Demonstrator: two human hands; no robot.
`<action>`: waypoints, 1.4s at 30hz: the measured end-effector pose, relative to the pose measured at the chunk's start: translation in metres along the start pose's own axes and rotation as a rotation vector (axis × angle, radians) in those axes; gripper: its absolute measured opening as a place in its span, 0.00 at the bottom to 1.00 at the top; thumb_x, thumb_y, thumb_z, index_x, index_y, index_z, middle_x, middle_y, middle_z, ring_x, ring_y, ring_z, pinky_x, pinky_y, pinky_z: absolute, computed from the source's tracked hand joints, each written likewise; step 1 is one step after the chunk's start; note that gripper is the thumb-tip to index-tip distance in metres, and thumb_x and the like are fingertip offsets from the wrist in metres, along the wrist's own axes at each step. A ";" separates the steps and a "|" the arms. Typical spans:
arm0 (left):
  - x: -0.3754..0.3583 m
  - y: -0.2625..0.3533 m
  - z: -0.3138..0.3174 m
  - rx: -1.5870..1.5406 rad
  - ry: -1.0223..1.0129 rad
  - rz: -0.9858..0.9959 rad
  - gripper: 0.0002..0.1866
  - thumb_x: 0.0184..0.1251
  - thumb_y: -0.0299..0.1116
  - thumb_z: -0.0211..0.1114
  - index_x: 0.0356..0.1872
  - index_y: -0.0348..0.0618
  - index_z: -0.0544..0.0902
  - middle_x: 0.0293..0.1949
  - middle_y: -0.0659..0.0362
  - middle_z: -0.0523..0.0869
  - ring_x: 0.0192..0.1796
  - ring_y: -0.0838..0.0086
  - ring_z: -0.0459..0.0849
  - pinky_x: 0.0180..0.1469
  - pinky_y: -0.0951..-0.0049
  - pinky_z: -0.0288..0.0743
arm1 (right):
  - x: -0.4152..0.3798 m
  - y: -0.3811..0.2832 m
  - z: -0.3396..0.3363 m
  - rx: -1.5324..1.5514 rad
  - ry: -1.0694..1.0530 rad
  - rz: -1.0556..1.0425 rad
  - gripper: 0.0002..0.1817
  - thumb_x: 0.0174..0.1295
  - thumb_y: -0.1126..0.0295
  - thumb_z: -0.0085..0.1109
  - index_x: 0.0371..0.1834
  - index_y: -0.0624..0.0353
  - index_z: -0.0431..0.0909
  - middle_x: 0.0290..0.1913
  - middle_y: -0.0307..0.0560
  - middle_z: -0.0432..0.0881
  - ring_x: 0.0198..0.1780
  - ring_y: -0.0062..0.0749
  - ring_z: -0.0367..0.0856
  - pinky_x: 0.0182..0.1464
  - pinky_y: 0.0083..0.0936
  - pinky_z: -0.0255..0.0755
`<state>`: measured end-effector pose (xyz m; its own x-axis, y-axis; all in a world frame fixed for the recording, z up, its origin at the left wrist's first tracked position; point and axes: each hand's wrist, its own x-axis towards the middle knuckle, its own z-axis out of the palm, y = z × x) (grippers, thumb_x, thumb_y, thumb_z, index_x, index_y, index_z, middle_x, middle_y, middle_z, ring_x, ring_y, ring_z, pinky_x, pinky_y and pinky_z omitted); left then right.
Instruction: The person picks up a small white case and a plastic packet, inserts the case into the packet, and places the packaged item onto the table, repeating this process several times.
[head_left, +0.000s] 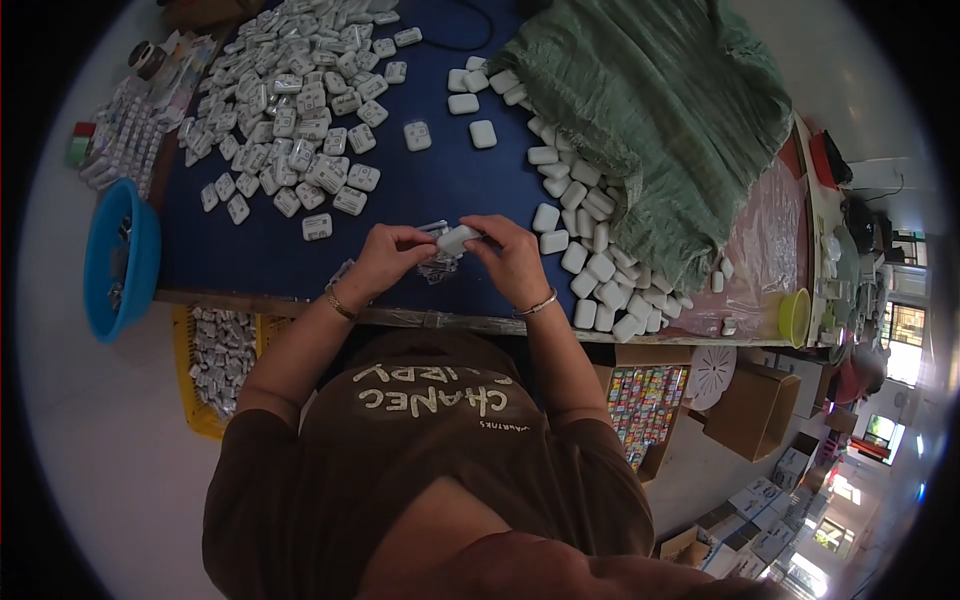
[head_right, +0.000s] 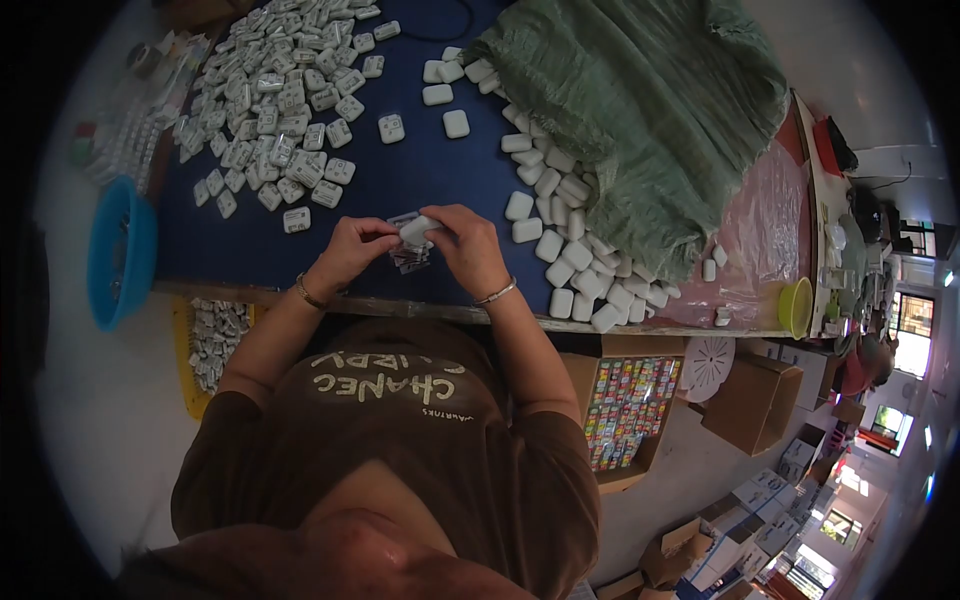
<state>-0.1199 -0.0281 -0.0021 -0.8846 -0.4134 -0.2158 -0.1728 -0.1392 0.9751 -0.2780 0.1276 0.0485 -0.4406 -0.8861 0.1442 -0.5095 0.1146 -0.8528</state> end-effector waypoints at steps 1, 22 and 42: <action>-0.001 -0.001 0.003 -0.017 0.010 0.015 0.11 0.62 0.27 0.70 0.42 0.31 0.86 0.35 0.56 0.89 0.36 0.81 0.85 0.40 0.81 0.79 | -0.002 0.001 0.002 0.000 0.000 0.001 0.17 0.58 0.78 0.66 0.52 0.61 0.80 0.42 0.47 0.84 0.43 0.30 0.85 0.46 0.22 0.79; -0.002 0.001 0.023 -0.255 0.020 -0.093 0.12 0.69 0.32 0.65 0.45 0.32 0.85 0.33 0.63 0.85 0.32 0.86 0.78 0.33 0.84 0.71 | -0.006 0.007 0.023 0.171 0.079 0.073 0.09 0.60 0.75 0.65 0.43 0.64 0.85 0.38 0.48 0.86 0.39 0.28 0.84 0.42 0.21 0.77; -0.005 -0.019 0.015 1.015 0.090 0.662 0.18 0.49 0.27 0.70 0.44 0.41 0.82 0.42 0.57 0.81 0.45 0.64 0.80 0.47 0.65 0.76 | -0.035 0.041 0.017 -0.065 0.175 0.159 0.08 0.60 0.73 0.64 0.40 0.64 0.85 0.41 0.48 0.85 0.35 0.35 0.84 0.39 0.25 0.77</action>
<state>-0.1187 -0.0104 -0.0188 -0.9039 -0.2044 0.3757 0.0048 0.8735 0.4868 -0.2712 0.1558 -0.0003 -0.6372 -0.7641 0.1007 -0.4678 0.2797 -0.8384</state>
